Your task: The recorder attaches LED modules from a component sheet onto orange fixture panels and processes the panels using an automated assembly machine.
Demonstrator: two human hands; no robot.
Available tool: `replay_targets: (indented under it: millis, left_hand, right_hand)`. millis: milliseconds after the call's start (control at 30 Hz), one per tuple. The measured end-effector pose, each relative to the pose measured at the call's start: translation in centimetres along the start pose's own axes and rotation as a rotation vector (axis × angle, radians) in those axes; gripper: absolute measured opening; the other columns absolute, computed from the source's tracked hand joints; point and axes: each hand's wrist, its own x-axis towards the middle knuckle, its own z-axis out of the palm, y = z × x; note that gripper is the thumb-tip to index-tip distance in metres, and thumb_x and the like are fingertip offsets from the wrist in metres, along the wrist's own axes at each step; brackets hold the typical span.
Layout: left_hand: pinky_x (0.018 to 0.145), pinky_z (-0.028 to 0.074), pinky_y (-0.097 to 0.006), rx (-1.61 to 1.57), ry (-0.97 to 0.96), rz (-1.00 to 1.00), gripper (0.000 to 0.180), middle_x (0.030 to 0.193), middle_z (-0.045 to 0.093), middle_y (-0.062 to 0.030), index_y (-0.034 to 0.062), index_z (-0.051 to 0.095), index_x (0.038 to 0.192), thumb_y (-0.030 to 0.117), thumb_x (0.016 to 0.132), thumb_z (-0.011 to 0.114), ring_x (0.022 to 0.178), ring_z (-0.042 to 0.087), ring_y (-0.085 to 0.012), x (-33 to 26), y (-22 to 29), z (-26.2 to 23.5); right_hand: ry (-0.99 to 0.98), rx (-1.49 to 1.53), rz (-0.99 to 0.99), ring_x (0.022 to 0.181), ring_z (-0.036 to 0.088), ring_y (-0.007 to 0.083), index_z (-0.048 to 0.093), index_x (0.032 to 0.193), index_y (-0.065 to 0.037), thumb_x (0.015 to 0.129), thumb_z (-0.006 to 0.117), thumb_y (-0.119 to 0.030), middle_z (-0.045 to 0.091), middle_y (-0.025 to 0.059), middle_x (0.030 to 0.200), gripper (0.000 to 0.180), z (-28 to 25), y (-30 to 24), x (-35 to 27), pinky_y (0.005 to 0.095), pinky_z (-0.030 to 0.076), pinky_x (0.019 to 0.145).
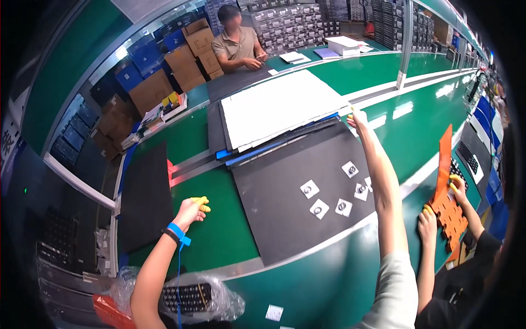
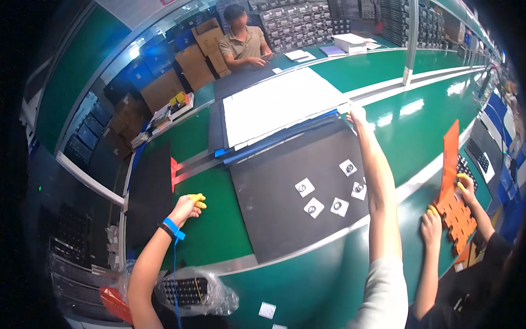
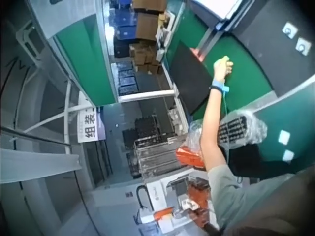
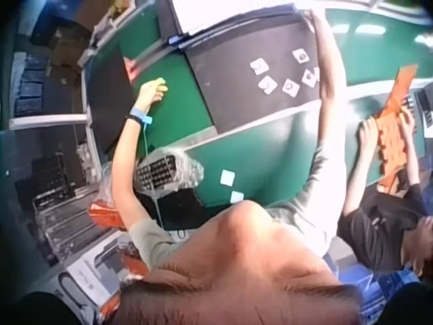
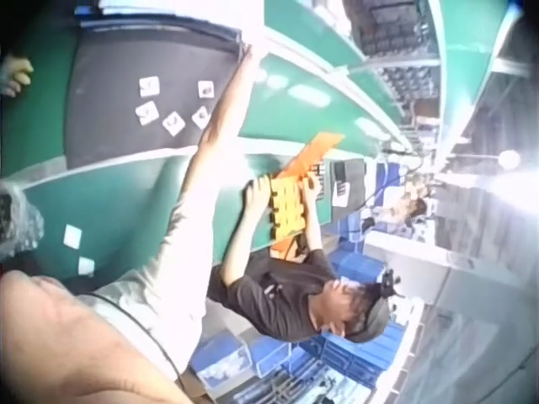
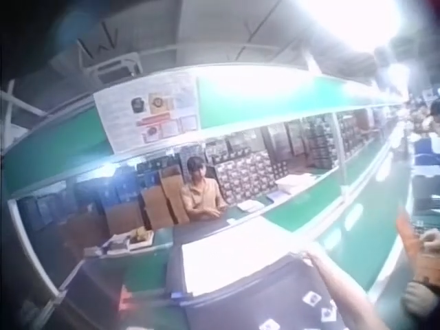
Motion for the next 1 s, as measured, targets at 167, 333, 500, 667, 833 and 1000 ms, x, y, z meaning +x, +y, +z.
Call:
replay_targets:
  millis: [167, 333, 500, 667, 833, 1000]
  left_hand:
    - [0.072, 0.058, -0.029, -0.151, -0.050, 0.127, 0.034, 0.099, 0.069, -0.0102, -0.0001, 0.054, 0.124, 0.027, 0.105, 0.052, 0.077, 0.067, -0.0169, 3.7, 2.1, 1.1]
    - [0.083, 0.059, -0.033, -0.201, 0.012, 0.188, 0.034, 0.113, 0.067, -0.0153, 0.0006, 0.051, 0.134, 0.018, 0.106, 0.042, 0.092, 0.070, -0.0228, 5.7, 2.4, 0.5]
    - [0.084, 0.057, -0.033, -0.194, 0.037, 0.260, 0.040, 0.118, 0.064, -0.0133, -0.0001, 0.048, 0.137, 0.025, 0.105, 0.050, 0.098, 0.067, -0.0215, 9.3, 4.1, 2.6]
    - [0.086, 0.056, -0.034, -0.157, 0.140, 0.415, 0.052, 0.128, 0.058, -0.0136, -0.0004, 0.041, 0.145, 0.021, 0.102, 0.058, 0.106, 0.063, -0.0204, 11.8, 4.7, 4.5]
    - [0.089, 0.057, -0.035, -0.303, 0.042, 0.488, 0.060, 0.139, 0.051, -0.0160, -0.0009, 0.031, 0.152, 0.020, 0.103, 0.057, 0.113, 0.061, -0.0227, 13.0, 7.3, 7.5]
    - [0.109, 0.047, -0.039, -0.460, -0.067, 0.371, 0.059, 0.159, 0.026, -0.0226, 0.0003, 0.013, 0.158, 0.011, 0.106, 0.038, 0.134, 0.049, -0.0316, 13.7, 8.7, 8.7]
  right_hand:
    - [0.025, -0.399, -0.246, 0.070, 0.064, 0.0199, 0.064, 0.124, -0.008, 0.094, 0.064, -0.042, 0.066, 0.0073, 0.086, 0.045, -3.3, -1.7, 7.5, 0.0300, 0.049, 0.060]
    - [-0.053, -0.292, -0.256, 0.068, 0.062, 0.0112, 0.073, 0.097, 0.000, 0.088, 0.073, -0.024, 0.065, 0.0033, 0.078, 0.026, 1.7, -1.0, 7.2, 0.0293, 0.051, 0.060]
    - [-0.119, -0.427, -0.287, 0.062, 0.061, 0.0103, 0.070, 0.115, -0.003, 0.095, 0.053, -0.015, 0.066, 0.0018, 0.083, 0.029, -1.0, -2.1, 6.9, 0.0251, 0.053, 0.058]
    - [-0.060, -0.494, -0.211, 0.075, 0.062, 0.0123, 0.067, 0.106, -0.006, 0.091, 0.068, -0.050, 0.061, 0.0020, 0.082, 0.046, 1.1, -3.4, 4.6, 0.0291, 0.052, 0.064]
    - [-0.050, -0.493, -0.238, 0.086, 0.058, 0.0170, 0.063, 0.109, -0.004, 0.087, 0.069, -0.056, 0.059, 0.0042, 0.093, 0.057, 2.3, -4.1, 3.8, 0.0382, 0.052, 0.073]
    - [-0.026, -0.552, -0.281, 0.089, 0.059, 0.0154, 0.062, 0.113, -0.003, 0.091, 0.060, -0.050, 0.061, 0.0043, 0.095, 0.051, 3.5, -3.5, 2.9, 0.0347, 0.052, 0.070]
